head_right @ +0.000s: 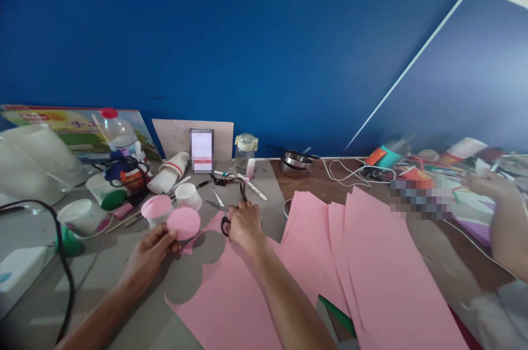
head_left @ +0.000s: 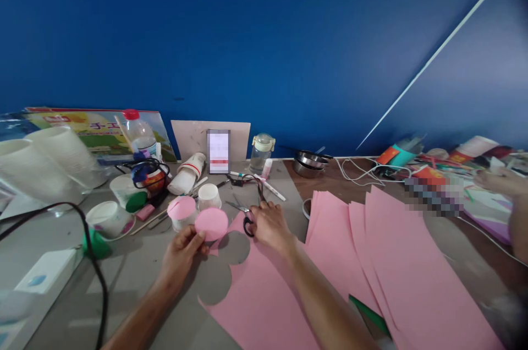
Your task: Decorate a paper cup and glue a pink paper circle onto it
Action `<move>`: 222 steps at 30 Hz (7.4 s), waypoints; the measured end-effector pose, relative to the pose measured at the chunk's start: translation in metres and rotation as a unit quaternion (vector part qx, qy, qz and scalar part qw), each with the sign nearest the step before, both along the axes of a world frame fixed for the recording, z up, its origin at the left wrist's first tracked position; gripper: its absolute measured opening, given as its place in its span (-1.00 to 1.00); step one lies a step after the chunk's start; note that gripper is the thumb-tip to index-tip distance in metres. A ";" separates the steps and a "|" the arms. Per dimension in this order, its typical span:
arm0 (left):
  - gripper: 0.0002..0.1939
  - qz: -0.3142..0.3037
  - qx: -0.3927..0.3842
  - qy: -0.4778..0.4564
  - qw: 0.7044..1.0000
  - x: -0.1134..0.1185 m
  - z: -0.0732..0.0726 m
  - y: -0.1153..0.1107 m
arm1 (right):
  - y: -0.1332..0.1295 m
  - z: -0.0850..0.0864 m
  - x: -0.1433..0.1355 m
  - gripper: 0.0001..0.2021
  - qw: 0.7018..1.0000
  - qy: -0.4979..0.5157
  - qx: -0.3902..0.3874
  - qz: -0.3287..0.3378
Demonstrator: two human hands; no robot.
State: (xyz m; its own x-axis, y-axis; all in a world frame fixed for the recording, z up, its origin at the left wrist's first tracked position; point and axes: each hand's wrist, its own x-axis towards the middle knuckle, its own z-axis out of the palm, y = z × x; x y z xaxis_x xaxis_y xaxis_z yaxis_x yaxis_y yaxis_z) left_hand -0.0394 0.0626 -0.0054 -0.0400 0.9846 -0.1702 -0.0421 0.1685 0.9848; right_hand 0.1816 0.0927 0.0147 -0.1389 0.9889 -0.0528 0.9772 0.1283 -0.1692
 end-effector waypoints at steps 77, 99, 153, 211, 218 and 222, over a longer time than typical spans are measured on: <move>-0.68 -0.006 -0.035 -0.167 0.985 0.013 -0.001 -0.011 | -0.019 -0.003 -0.049 -0.59 0.690 0.720 -0.022 -0.071; -0.72 -0.178 -0.120 -0.120 0.969 -0.006 0.002 -0.007 | -0.013 -0.001 -0.037 -0.60 0.709 0.692 -0.136 -0.019; -0.72 0.107 -0.038 -0.289 0.951 -0.001 0.014 0.001 | -0.044 -0.022 -0.069 -0.64 0.841 0.532 -0.068 0.075; -0.72 0.100 -0.046 -0.274 0.955 0.002 0.013 0.001 | -0.040 -0.019 -0.065 -0.68 0.844 0.531 -0.069 0.035; -0.73 0.099 -0.050 -0.258 0.960 0.000 0.007 0.001 | -0.035 -0.019 -0.059 -0.69 0.855 0.513 -0.063 0.038; -0.73 0.103 -0.051 -0.252 0.961 0.000 0.008 0.001 | -0.036 -0.015 -0.060 -0.70 0.853 0.514 -0.078 0.047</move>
